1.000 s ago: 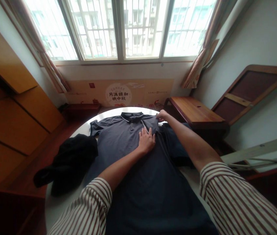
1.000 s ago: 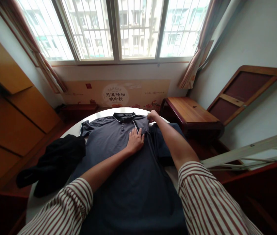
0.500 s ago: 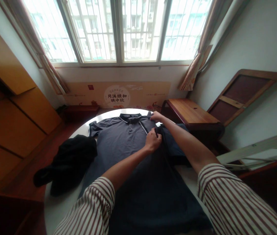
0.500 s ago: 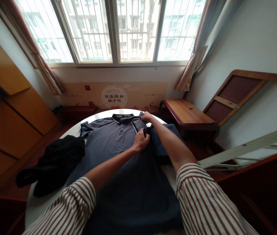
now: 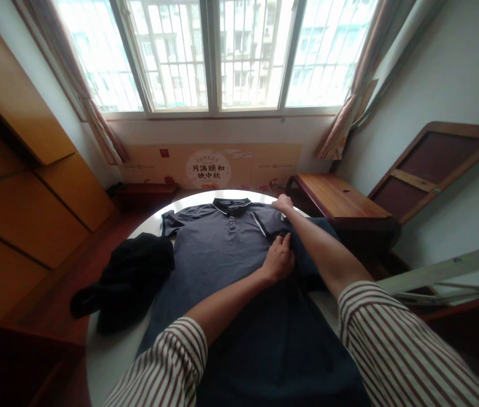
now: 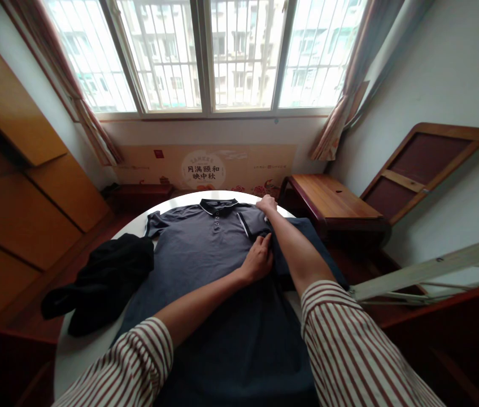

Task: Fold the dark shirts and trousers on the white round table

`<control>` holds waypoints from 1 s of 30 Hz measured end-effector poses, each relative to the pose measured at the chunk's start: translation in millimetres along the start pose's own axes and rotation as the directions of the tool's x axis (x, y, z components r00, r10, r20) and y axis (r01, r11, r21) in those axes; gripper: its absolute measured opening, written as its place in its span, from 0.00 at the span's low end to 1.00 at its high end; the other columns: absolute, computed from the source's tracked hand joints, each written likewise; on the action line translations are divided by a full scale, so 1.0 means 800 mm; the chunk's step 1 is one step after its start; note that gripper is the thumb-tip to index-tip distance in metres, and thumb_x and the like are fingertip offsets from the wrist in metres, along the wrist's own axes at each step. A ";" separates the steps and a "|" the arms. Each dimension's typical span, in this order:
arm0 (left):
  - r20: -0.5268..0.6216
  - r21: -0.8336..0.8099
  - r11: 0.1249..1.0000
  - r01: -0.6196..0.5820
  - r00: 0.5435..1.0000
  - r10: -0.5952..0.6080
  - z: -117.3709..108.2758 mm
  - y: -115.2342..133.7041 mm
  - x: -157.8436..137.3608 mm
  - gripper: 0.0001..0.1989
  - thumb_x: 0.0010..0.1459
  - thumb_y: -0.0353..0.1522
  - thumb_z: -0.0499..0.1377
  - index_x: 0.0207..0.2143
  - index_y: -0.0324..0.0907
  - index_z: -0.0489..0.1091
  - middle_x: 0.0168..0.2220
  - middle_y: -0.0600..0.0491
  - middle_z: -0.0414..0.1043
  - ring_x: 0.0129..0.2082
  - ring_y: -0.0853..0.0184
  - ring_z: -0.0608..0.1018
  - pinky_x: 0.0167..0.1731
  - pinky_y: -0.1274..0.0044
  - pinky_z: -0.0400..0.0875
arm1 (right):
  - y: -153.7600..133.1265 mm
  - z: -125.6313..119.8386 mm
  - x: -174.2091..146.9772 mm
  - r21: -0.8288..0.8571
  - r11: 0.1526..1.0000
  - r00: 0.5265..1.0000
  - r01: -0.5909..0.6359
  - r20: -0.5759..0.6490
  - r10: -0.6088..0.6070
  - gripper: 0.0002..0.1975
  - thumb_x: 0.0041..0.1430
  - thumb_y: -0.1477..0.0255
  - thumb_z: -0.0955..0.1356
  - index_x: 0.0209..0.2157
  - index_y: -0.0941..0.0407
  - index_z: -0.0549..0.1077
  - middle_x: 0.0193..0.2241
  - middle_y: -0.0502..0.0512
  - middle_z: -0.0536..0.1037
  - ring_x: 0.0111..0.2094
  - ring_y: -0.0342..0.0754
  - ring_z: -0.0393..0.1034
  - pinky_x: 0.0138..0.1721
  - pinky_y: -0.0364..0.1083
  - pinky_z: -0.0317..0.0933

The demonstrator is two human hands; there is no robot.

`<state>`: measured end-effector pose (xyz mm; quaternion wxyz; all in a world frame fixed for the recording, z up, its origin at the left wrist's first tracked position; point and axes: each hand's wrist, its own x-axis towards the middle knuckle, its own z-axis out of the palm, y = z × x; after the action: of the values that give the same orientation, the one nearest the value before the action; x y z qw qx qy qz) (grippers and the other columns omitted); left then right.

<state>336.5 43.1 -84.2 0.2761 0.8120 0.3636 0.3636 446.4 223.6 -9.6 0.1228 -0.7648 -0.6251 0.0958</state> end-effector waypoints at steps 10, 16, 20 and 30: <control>0.075 0.093 0.995 -0.038 0.997 0.031 -0.002 0.001 -0.005 0.17 0.61 0.29 0.53 0.52 0.42 0.67 0.52 0.41 0.65 0.52 0.54 0.69 0.54 0.63 0.66 | -0.055 0.039 0.046 -0.066 0.972 0.965 0.224 0.153 -0.212 0.16 0.66 0.65 0.67 0.52 0.56 0.71 0.51 0.58 0.72 0.47 0.51 0.71 0.47 0.55 0.69; 0.116 0.142 0.982 -0.127 0.987 0.111 0.002 -0.008 -0.002 0.14 0.62 0.33 0.55 0.49 0.39 0.71 0.53 0.38 0.69 0.53 0.48 0.69 0.54 0.61 0.66 | -0.069 0.062 0.054 -0.096 0.974 0.976 0.203 0.103 -0.193 0.17 0.66 0.65 0.67 0.53 0.57 0.70 0.52 0.59 0.72 0.48 0.52 0.71 0.47 0.55 0.68; 0.096 0.193 0.971 -0.142 0.987 0.126 0.003 -0.008 -0.002 0.17 0.64 0.35 0.54 0.51 0.36 0.69 0.51 0.35 0.70 0.51 0.47 0.71 0.49 0.60 0.69 | -0.075 0.066 0.051 -0.113 0.971 0.977 0.209 0.053 -0.204 0.17 0.66 0.65 0.67 0.53 0.56 0.70 0.52 0.60 0.72 0.48 0.52 0.71 0.48 0.55 0.68; 0.036 0.130 0.991 0.013 0.999 -0.018 0.000 0.006 -0.004 0.22 0.61 0.27 0.49 0.58 0.36 0.64 0.49 0.39 0.67 0.47 0.56 0.72 0.50 0.66 0.69 | -0.088 0.012 -0.021 -0.146 0.933 0.944 0.329 0.031 -0.328 0.14 0.64 0.72 0.67 0.50 0.61 0.73 0.49 0.67 0.75 0.49 0.55 0.72 0.49 0.51 0.65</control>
<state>336.9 38.1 -82.2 0.2321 0.8319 0.3876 0.3221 374.3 220.9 2.6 0.0773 -0.6565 -0.7498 0.0294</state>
